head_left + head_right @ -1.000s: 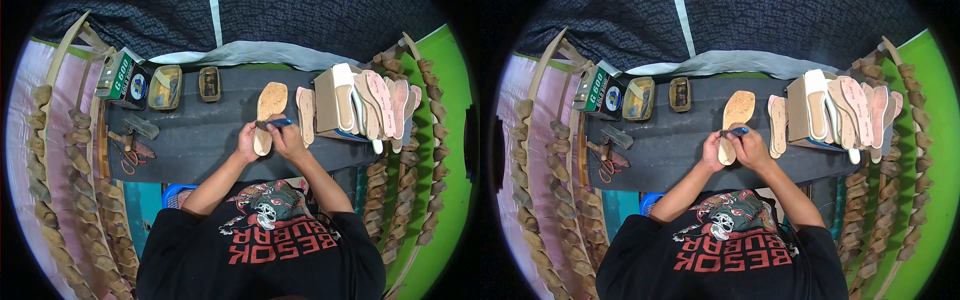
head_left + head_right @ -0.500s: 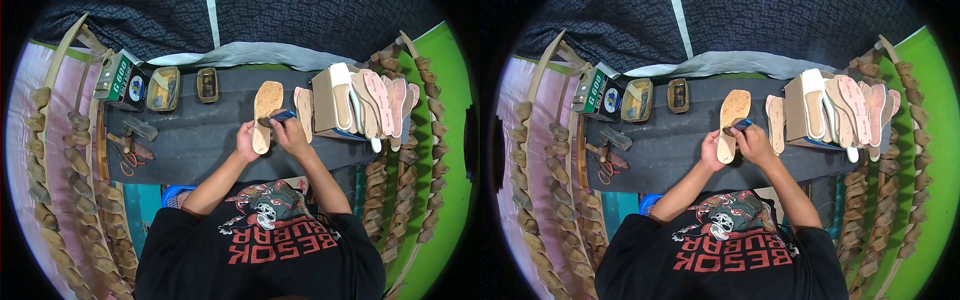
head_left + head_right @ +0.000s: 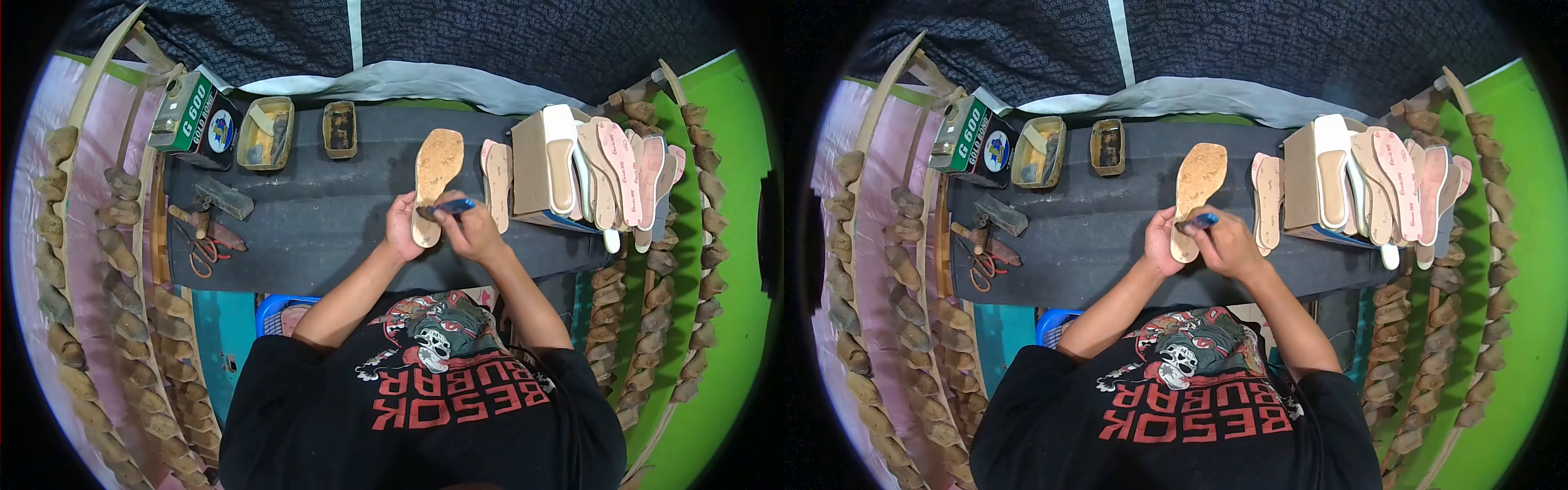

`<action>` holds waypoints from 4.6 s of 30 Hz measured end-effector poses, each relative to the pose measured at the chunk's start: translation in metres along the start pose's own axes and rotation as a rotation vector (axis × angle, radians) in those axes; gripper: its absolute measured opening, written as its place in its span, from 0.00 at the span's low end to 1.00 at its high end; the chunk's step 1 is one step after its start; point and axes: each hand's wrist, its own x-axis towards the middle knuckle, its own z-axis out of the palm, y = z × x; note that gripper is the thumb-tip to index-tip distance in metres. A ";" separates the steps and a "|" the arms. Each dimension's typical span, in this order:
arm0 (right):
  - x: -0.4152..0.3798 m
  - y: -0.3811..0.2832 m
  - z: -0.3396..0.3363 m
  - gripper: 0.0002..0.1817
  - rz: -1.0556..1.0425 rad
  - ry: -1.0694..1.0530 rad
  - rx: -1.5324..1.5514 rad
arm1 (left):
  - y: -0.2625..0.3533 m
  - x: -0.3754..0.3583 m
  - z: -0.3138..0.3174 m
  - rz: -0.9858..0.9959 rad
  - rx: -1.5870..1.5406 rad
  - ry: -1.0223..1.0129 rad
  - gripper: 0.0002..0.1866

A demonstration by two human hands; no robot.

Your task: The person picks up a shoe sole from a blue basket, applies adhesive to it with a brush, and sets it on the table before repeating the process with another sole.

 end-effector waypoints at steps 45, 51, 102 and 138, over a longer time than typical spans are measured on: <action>0.004 -0.014 0.015 0.04 0.138 0.184 0.067 | 0.005 -0.008 0.023 -0.008 -0.004 -0.053 0.23; 0.016 -0.011 0.013 0.06 0.132 0.213 0.028 | -0.005 -0.002 0.009 -0.019 -0.039 -0.050 0.25; -0.014 -0.003 -0.021 0.06 0.111 0.217 -0.049 | -0.007 0.018 0.021 0.203 0.109 -0.021 0.27; 0.164 0.077 0.128 0.14 0.327 0.035 0.067 | 0.049 -0.078 -0.058 0.201 0.010 0.167 0.23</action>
